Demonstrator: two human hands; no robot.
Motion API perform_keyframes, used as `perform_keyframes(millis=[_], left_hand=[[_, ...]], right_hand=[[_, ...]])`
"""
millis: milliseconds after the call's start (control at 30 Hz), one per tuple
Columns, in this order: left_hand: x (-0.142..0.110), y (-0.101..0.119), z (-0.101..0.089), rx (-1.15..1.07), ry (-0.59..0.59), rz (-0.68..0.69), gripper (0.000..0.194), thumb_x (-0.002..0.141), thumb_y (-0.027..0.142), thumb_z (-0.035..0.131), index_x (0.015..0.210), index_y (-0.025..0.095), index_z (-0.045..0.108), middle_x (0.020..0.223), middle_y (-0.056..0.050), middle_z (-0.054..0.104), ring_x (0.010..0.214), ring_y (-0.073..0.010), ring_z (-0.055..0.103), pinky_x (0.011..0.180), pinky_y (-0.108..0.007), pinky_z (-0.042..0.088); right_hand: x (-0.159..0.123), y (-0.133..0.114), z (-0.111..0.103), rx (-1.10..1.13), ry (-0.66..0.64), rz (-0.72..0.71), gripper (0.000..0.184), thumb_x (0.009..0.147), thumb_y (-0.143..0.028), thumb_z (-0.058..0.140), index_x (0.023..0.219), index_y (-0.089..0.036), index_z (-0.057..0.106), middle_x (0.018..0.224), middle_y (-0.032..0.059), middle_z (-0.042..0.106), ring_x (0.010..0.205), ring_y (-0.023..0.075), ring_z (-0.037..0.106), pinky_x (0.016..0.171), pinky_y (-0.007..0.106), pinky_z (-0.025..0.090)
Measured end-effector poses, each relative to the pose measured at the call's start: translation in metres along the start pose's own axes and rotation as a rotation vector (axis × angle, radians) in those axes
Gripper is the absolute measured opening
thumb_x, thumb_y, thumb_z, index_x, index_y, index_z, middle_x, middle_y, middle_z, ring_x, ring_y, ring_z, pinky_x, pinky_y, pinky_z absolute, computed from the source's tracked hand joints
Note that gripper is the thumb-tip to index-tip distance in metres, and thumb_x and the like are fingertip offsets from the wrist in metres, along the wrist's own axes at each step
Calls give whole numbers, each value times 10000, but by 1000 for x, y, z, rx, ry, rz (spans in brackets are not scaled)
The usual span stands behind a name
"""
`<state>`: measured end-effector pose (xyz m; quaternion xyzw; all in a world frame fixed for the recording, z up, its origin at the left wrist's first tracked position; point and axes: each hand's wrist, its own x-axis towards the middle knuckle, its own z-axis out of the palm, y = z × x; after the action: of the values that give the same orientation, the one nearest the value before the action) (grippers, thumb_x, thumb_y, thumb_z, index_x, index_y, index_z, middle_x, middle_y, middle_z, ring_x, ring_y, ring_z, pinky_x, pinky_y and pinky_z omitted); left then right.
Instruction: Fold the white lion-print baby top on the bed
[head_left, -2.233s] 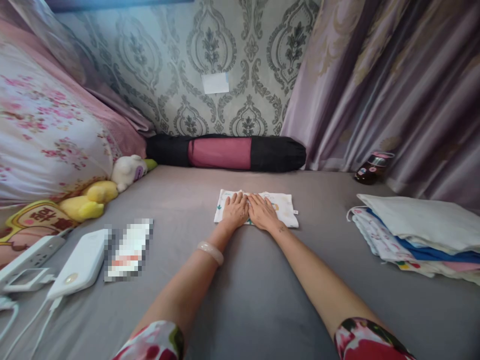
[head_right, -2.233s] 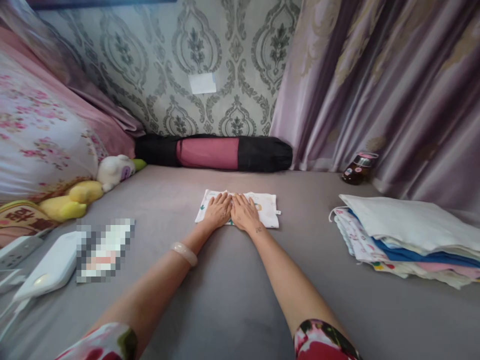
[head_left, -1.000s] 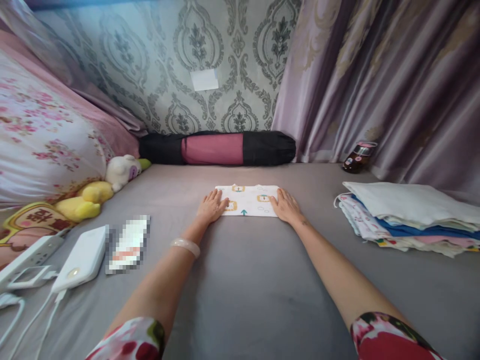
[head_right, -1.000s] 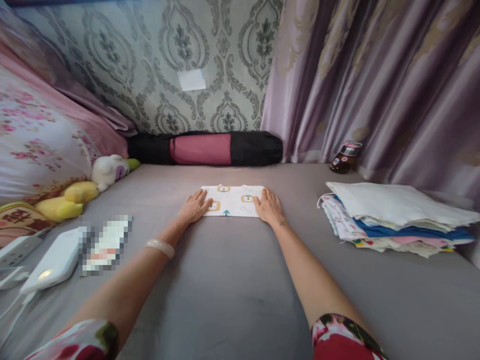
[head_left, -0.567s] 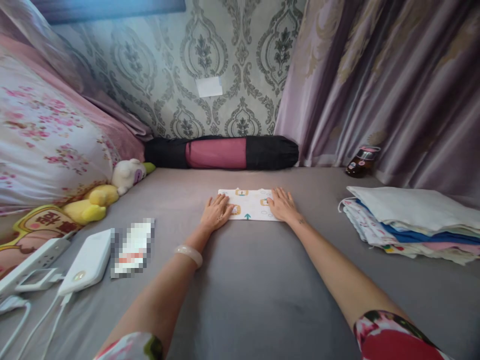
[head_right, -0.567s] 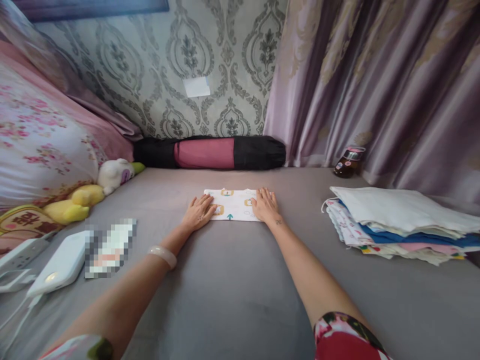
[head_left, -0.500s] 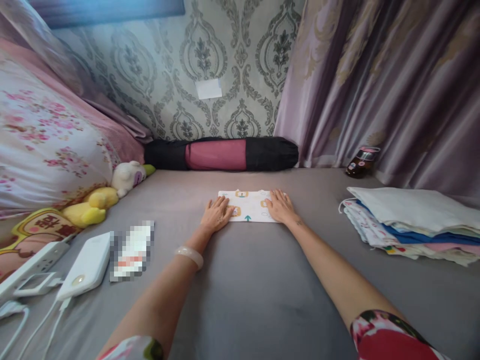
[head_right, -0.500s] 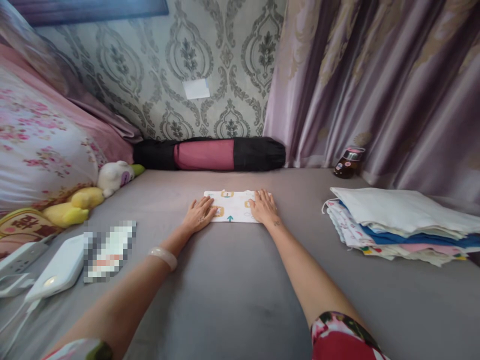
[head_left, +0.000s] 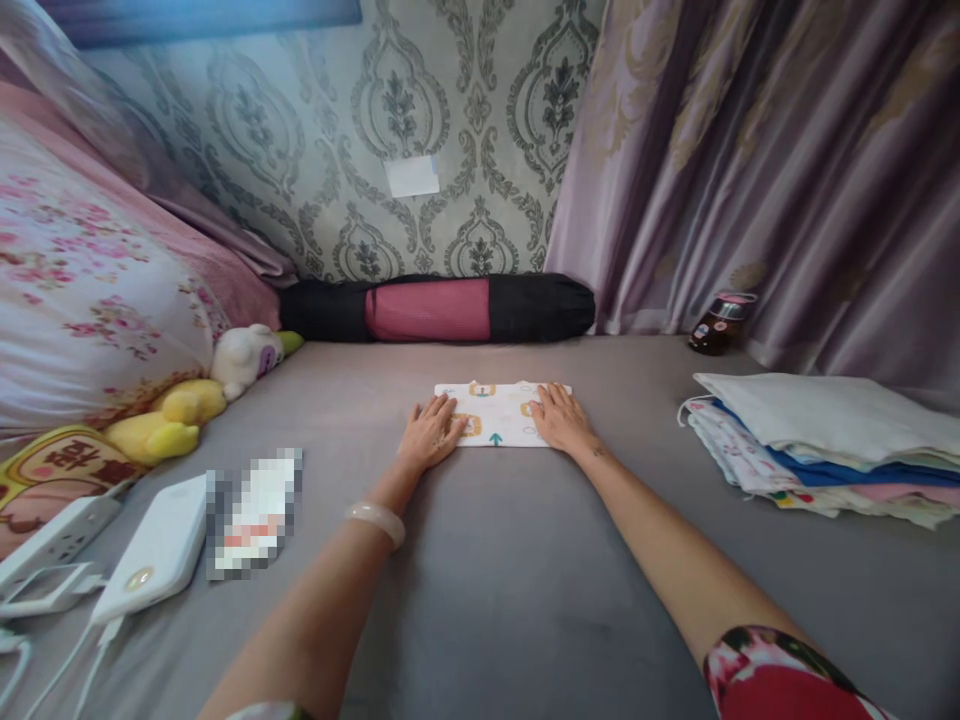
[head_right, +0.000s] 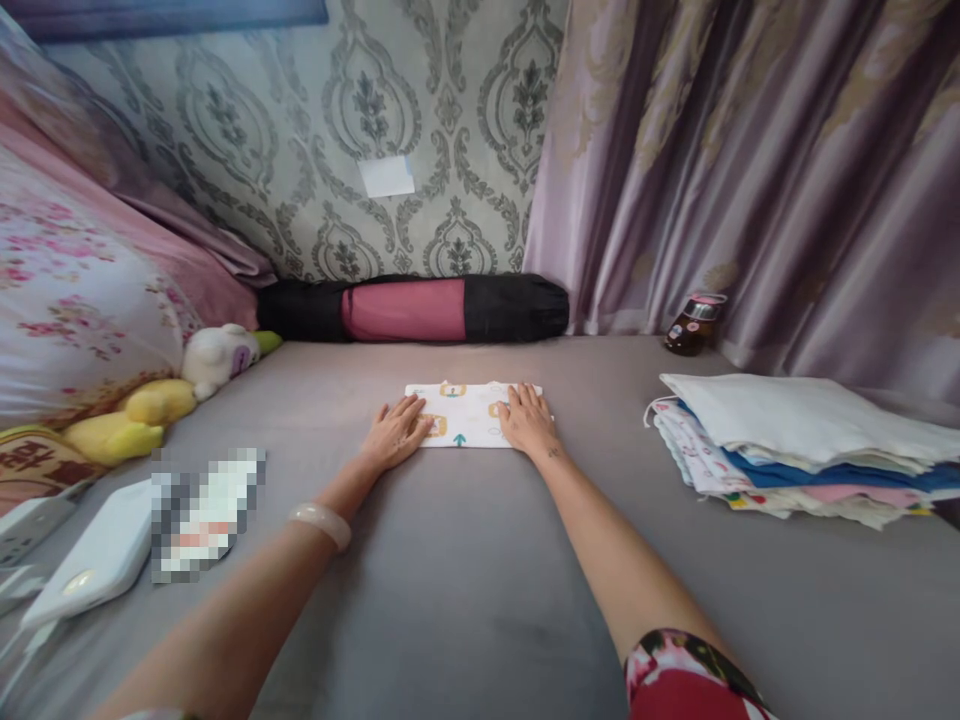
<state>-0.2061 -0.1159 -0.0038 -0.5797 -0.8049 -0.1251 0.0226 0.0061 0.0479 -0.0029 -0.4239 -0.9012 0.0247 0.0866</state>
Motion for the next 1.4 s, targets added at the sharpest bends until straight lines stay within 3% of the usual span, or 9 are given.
perform_keyframes(millis=[367, 500, 600, 733, 967, 1267, 1400], left_hand=[[1, 5, -7, 12, -2, -20, 498, 972, 488, 295, 1354, 226, 476, 1475, -94, 454, 1371, -253, 377, 1141, -525, 221], [11, 30, -14, 103, 70, -37, 464, 984, 456, 268, 1174, 196, 602, 1305, -116, 601, 1335, -272, 408, 1142, -535, 206], [24, 54, -12, 114, 99, 15, 433, 988, 368, 272, 1273, 180, 539, 1390, -117, 534, 1377, -261, 358, 1154, -515, 200], [39, 74, 0, 63, 17, 74, 440, 973, 269, 296, 1382, 201, 445, 1488, -83, 436, 1413, -256, 309, 1158, -520, 200], [43, 69, 19, 17, 4, 69, 466, 985, 307, 278, 1420, 213, 419, 1506, -67, 415, 1413, -261, 310, 1144, -502, 246], [40, 69, 15, 45, 1, 45, 476, 990, 333, 268, 1420, 199, 423, 1512, -102, 396, 1415, -265, 308, 1139, -484, 255], [36, 63, 16, 93, 71, -55, 529, 984, 432, 268, 1414, 166, 426, 1496, -157, 400, 1400, -303, 319, 1131, -516, 242]], right_hand=[[2, -6, -7, 24, -46, 34, 583, 984, -395, 242, 1464, -84, 355, 1544, 166, 301, 1437, 279, 226, 1153, 456, 205], [0, -26, -14, 40, 14, -13, 551, 981, -359, 260, 1438, -85, 399, 1529, 173, 330, 1427, 289, 249, 1159, 500, 162], [-1, -46, -16, 63, 39, -107, 531, 978, -312, 259, 1445, -100, 396, 1542, 144, 317, 1438, 267, 229, 1172, 487, 127], [3, -59, -15, 77, 29, -192, 524, 958, -259, 282, 1446, -106, 398, 1543, 119, 327, 1443, 245, 221, 1178, 469, 114], [6, -55, -1, 99, 9, -176, 536, 958, -279, 259, 1454, -123, 392, 1529, 90, 361, 1429, 237, 257, 1168, 453, 171], [3, -57, -5, 89, -9, -144, 527, 963, -295, 271, 1457, -157, 393, 1538, 88, 345, 1432, 227, 249, 1164, 438, 167], [-1, -57, -5, 59, 85, -51, 522, 963, -316, 304, 1450, -159, 406, 1541, 137, 323, 1436, 261, 232, 1157, 478, 137]])
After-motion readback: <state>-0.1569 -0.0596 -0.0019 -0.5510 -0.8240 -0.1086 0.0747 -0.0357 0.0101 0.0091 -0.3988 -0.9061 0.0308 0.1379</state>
